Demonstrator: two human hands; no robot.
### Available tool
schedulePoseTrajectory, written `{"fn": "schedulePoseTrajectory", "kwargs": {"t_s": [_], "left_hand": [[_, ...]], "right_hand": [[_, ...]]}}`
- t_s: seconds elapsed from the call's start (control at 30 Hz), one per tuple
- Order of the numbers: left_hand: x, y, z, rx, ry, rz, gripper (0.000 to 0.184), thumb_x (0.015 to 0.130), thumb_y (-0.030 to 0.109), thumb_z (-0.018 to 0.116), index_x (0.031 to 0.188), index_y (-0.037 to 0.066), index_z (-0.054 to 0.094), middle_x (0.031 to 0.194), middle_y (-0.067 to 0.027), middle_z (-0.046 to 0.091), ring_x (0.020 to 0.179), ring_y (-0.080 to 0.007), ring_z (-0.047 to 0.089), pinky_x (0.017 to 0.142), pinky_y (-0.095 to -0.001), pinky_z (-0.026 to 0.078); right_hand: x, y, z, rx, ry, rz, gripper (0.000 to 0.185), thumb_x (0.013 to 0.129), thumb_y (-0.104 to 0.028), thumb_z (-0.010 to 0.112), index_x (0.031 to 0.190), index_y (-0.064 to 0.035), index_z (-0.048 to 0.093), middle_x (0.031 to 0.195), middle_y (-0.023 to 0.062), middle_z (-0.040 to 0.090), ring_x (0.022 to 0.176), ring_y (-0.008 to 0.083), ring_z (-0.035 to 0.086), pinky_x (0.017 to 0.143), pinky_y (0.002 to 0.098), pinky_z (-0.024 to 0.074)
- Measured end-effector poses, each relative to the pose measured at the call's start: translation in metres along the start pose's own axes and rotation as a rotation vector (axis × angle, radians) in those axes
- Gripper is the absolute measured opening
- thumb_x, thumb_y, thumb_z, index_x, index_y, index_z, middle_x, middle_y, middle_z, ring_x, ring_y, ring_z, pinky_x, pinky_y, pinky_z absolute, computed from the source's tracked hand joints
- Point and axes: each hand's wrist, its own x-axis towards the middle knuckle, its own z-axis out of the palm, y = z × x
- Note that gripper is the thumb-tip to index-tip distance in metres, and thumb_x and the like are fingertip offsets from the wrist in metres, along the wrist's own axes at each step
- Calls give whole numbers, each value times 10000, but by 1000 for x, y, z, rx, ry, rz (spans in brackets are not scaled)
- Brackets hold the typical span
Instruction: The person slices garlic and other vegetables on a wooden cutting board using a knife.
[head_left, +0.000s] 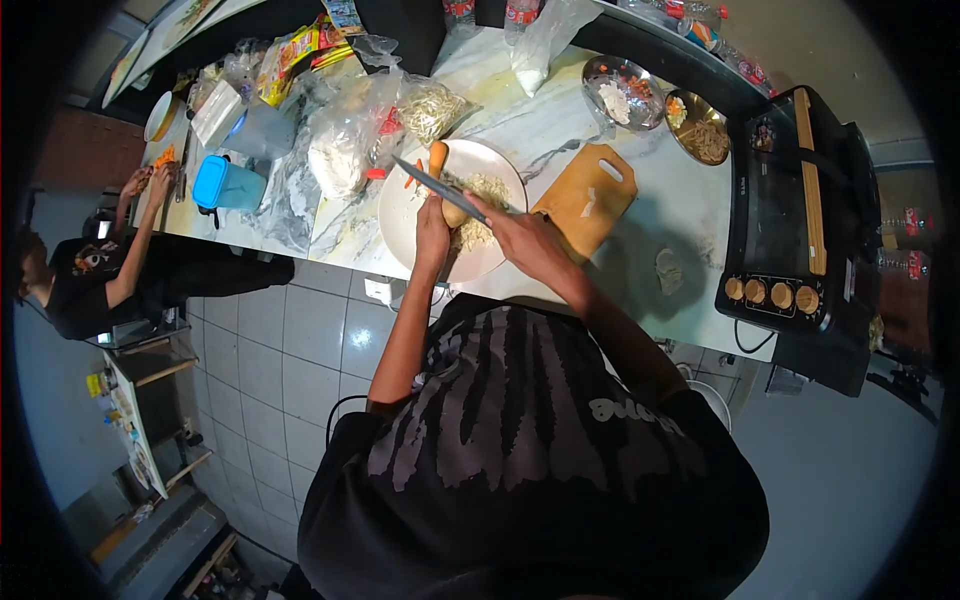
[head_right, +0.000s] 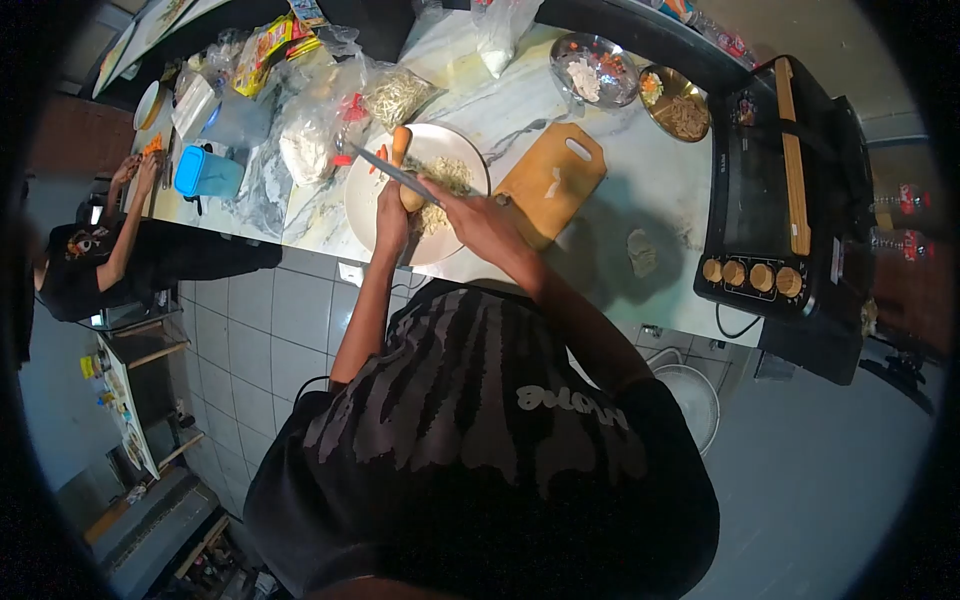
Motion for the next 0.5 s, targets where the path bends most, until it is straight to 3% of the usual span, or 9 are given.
{"fn": "schedulePoseTrajectory", "kwargs": {"t_s": [0.07, 0.2, 0.27, 0.5], "left_hand": [[0, -5, 0, -5, -14, 129, 497, 1100, 380, 324, 1064, -15, 623, 883, -57, 635, 768, -128, 601, 713, -287, 497], [-10, 11, 1, 35, -48, 30, 490, 1103, 362, 315, 1073, -22, 618, 899, -66, 637, 778, -127, 598, 722, -283, 493], [-7, 10, 1, 78, -56, 134, 474, 1103, 345, 317, 1063, -23, 613, 900, -67, 629, 787, -123, 590, 725, -280, 485], [-6, 2, -2, 96, -61, 188, 484, 1105, 360, 332, 1084, -29, 621, 898, -57, 628, 786, -122, 578, 719, -284, 477]], "right_hand": [[-1, -1, 4, -19, 11, -55, 634, 975, -114, 502, 1559, -293, 329, 694, 243, 612, 620, 416, 624, 584, 503, 472], [2, -4, -2, -38, -37, 29, 586, 989, -130, 507, 1538, -287, 378, 741, 238, 615, 610, 414, 605, 558, 484, 457], [7, -3, -7, -58, -41, 49, 588, 989, -133, 504, 1542, -283, 370, 748, 239, 617, 616, 414, 607, 565, 487, 459], [7, -5, 3, -21, -9, -20, 622, 966, -112, 517, 1547, -265, 358, 667, 242, 599, 640, 435, 621, 589, 510, 474]]}}
